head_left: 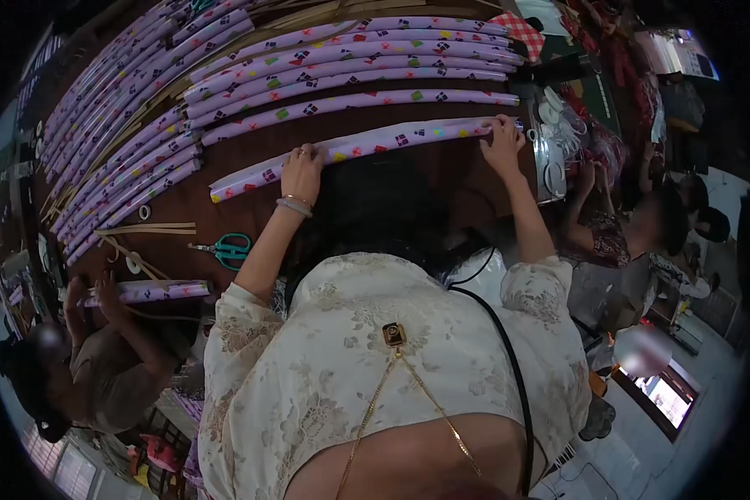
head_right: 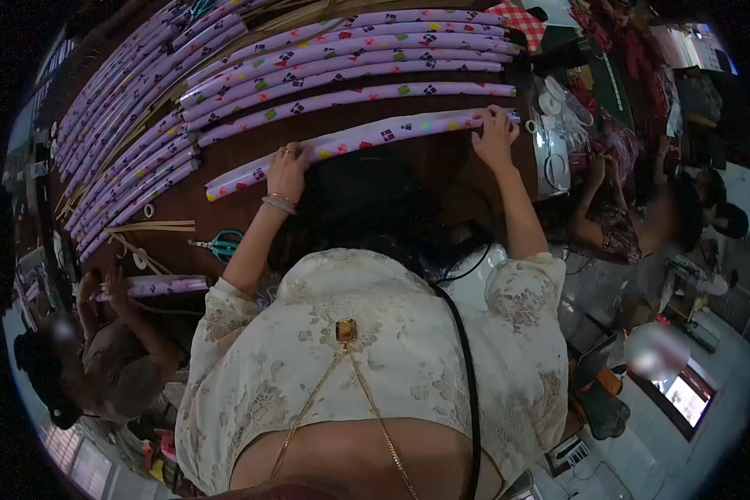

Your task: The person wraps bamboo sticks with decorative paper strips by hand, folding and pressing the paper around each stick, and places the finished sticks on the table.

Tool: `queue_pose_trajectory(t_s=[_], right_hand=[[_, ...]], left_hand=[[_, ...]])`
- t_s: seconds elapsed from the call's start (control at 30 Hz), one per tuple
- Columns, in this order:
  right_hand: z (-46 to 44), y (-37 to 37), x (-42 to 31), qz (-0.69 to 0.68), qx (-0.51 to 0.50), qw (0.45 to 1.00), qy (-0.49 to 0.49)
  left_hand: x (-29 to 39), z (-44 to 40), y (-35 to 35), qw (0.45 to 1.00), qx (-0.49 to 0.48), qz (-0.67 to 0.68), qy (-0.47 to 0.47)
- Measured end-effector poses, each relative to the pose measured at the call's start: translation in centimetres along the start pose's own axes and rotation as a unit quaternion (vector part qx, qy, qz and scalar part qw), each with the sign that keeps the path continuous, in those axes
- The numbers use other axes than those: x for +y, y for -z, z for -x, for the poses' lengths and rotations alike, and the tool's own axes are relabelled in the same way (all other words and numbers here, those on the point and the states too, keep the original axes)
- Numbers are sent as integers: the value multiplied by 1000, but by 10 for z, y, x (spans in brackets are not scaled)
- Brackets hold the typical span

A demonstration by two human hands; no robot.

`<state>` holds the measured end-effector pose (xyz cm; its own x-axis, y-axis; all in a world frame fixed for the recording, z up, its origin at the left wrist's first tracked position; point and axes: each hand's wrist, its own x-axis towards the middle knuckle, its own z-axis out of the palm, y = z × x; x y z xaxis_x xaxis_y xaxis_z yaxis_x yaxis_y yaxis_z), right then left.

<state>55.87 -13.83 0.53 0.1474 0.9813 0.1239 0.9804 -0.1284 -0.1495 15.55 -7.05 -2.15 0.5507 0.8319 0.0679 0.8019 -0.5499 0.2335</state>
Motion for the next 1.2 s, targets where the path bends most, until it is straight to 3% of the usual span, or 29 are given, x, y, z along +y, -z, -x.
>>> queue_pose_trajectory(t_s=[0.23,0.37,0.63,0.7,0.97,1.1,1.17,1.2], right_hand=[[-52,14,-35,-84,45,994,48],[-123,13,-88,-117,74,979,147],[-241,-45,-189,-105,84,948,288],[-254,-53,-200,-24,-48,951,303],[-265,-42,-216,-42,-77,936,340],[-269,-40,-221,-28,-15,947,321],[-275,-31,-228,-123,141,930,316],[-275,-24,-227,-82,152,926,335]], left_hand=[[-2,1,1,1000,21,16,13],[0,-2,11,998,-25,43,41],[-4,1,11,999,7,42,8],[-4,1,12,998,6,55,12],[-3,-5,33,994,45,95,0],[-6,-30,56,991,95,90,-38],[-9,-40,64,989,116,84,-28],[-11,-46,70,989,120,83,-29]])
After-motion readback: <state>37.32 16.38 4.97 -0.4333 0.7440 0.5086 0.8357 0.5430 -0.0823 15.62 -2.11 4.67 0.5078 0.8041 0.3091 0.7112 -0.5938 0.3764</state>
